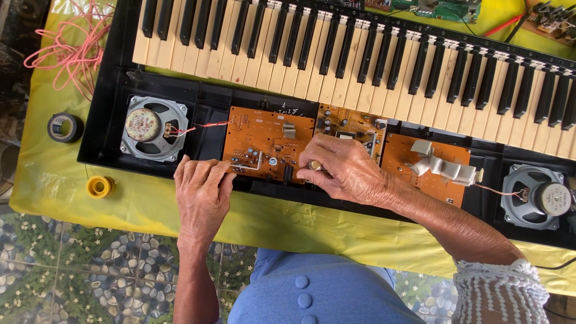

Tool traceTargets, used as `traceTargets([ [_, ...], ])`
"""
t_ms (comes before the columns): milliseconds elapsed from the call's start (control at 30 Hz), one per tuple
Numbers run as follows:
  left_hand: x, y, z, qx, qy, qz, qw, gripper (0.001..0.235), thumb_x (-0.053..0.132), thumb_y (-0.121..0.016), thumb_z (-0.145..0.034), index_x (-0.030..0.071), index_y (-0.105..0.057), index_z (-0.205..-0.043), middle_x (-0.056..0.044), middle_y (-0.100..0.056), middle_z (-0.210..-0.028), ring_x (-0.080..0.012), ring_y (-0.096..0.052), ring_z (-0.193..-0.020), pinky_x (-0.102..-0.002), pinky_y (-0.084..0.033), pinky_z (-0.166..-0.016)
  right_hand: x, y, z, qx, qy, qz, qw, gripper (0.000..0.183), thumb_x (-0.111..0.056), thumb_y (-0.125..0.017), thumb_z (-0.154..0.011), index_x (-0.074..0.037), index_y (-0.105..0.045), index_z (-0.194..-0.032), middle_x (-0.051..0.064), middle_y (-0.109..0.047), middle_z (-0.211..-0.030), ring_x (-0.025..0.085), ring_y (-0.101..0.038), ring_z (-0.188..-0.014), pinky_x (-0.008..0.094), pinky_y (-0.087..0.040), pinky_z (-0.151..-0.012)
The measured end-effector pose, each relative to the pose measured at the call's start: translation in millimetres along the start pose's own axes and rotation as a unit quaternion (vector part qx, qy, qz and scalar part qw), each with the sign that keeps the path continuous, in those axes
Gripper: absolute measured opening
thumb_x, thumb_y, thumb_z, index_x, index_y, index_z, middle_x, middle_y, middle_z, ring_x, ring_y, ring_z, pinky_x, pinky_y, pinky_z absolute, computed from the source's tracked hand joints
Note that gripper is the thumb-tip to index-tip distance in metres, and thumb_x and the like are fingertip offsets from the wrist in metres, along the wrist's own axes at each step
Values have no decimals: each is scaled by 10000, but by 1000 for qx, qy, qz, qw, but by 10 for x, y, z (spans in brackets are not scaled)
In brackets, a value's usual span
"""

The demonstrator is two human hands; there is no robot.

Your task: The person uses a screwdriver to work on the circuit board inside an open electronic keyboard. They manipulate wires connected to a speaker and the board, adjusting components and securing connections.

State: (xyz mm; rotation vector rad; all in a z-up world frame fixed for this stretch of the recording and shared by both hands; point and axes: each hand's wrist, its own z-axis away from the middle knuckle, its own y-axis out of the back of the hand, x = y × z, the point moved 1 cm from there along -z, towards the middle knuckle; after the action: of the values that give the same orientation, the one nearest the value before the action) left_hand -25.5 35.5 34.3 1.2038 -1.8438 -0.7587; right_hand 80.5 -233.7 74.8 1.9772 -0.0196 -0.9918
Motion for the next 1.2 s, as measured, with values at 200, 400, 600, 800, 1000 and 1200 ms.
traceTargets([
  [200, -13, -14, 14, -7, 8, 3, 1000, 158, 178, -749, -946, 89, -730, -1075, -91, -648, -970, -293, -642, -969, -512, -446, -1090, -108, 10, -79, 29, 11, -117, 993, 80, -202, -733, -934, -137, -685, -938, 7, -614, -809, 120, -621, -684, 242, -589, -615],
  [400, -9, -28, 30, 0, 6, 5, 1000, 177, 183, -751, -950, 78, -736, -1092, -99, -651, -965, -292, -646, -986, -511, -443, -1097, -101, 3, -73, 26, 11, -131, 991, 75, -165, -734, -934, -116, -680, -947, 34, -643, -834, 127, -662, -711, 252, -593, -617],
  [600, 4, -9, 58, -4, 7, 5, 1000, 210, 182, -742, -956, 79, -730, -1139, -102, -645, -961, -302, -646, -986, -526, -441, -1100, -111, 127, 54, -4, 32, -87, 996, 121, -219, -760, -936, -113, -709, -967, 33, -673, -859, 158, -681, -742, 276, -627, -697],
  [800, 11, -12, 43, -3, 3, 5, 1000, 227, 165, -766, -932, 72, -732, -1137, -109, -646, -957, -317, -645, -975, -531, -449, -1095, -169, 144, 157, -31, 70, -86, 993, 121, -176, -765, -915, -94, -684, -953, 50, -651, -846, 174, -703, -713, 287, -642, -623],
  [1000, 38, 10, 46, -2, 10, 11, 1000, 245, 150, -763, -932, 76, -733, -1165, -108, -645, -964, -315, -643, -979, -524, -448, -1098, -115, 147, 337, -17, 95, -54, 994, 107, -157, -750, -917, -100, -675, -971, 48, -638, -886, 176, -699, -730, 287, -641, -628],
  [1200, 86, 42, 56, -33, 15, -24, 999, 208, 146, -695, -1004, 74, -693, -1200, -84, -661, -1118, -306, -605, -1039, -550, -426, -1115, -119, 211, 591, -11, 117, -77, 990, 193, -53, -695, -986, -66, -555, -1118, 101, -573, -1026, 253, -572, -807, 346, -534, -699],
])
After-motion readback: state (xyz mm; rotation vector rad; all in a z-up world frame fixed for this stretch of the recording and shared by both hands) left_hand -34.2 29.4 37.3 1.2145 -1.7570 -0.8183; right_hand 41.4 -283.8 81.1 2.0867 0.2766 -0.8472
